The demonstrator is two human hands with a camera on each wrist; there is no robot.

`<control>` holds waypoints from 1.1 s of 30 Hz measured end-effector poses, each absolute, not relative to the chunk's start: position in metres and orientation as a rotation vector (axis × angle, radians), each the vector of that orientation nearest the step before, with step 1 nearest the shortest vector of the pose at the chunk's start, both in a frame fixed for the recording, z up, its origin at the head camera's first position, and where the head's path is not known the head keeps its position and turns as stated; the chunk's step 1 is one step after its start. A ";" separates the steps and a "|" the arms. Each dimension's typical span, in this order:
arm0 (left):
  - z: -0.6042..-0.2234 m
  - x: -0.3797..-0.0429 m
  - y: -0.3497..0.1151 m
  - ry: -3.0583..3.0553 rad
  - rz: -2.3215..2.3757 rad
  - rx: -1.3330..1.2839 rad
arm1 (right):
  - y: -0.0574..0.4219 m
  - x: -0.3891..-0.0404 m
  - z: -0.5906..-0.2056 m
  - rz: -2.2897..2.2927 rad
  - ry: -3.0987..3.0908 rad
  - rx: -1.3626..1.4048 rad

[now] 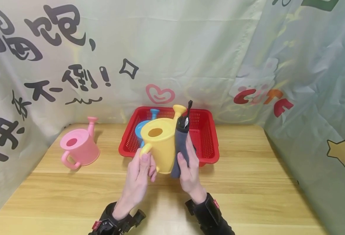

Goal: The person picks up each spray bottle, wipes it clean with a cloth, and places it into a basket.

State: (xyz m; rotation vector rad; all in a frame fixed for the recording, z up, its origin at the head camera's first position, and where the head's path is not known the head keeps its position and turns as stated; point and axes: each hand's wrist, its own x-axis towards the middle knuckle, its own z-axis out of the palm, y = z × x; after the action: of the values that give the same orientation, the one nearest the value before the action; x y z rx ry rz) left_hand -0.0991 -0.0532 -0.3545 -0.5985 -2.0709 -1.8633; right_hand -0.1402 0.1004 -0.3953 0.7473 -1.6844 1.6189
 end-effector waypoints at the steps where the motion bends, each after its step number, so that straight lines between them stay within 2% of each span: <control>1: -0.354 -0.100 -0.054 -2.039 -1.873 -0.592 | 0.100 -0.139 -0.395 1.626 -1.689 0.743; 7: -0.352 -0.105 -0.059 -1.785 -1.847 -0.569 | 0.096 -0.138 -0.396 1.660 -1.694 0.740; 12: -0.351 -0.113 -0.066 -1.562 -1.908 -0.699 | 0.103 -0.134 -0.389 2.069 -1.601 0.630; 17: -0.350 -0.118 -0.071 -1.460 -2.069 -0.730 | 0.114 -0.134 -0.380 2.538 -1.307 0.879; 22: -0.350 -0.117 -0.073 -1.522 -2.260 -0.528 | 0.118 -0.133 -0.376 2.694 -1.130 1.175; 26: -0.351 -0.116 -0.072 -1.614 -2.326 -0.409 | 0.120 -0.133 -0.376 2.754 -1.036 1.253; 33: -0.356 -0.118 -0.072 -1.695 -2.480 -0.361 | 0.125 -0.133 -0.375 2.851 -0.914 1.318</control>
State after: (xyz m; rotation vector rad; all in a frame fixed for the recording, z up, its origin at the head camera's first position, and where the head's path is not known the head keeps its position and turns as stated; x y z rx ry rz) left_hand -0.1177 -0.0717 -0.3556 -0.3614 -1.6947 -2.4797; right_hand -0.1329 0.1252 -0.3754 1.3179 -0.9136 2.8508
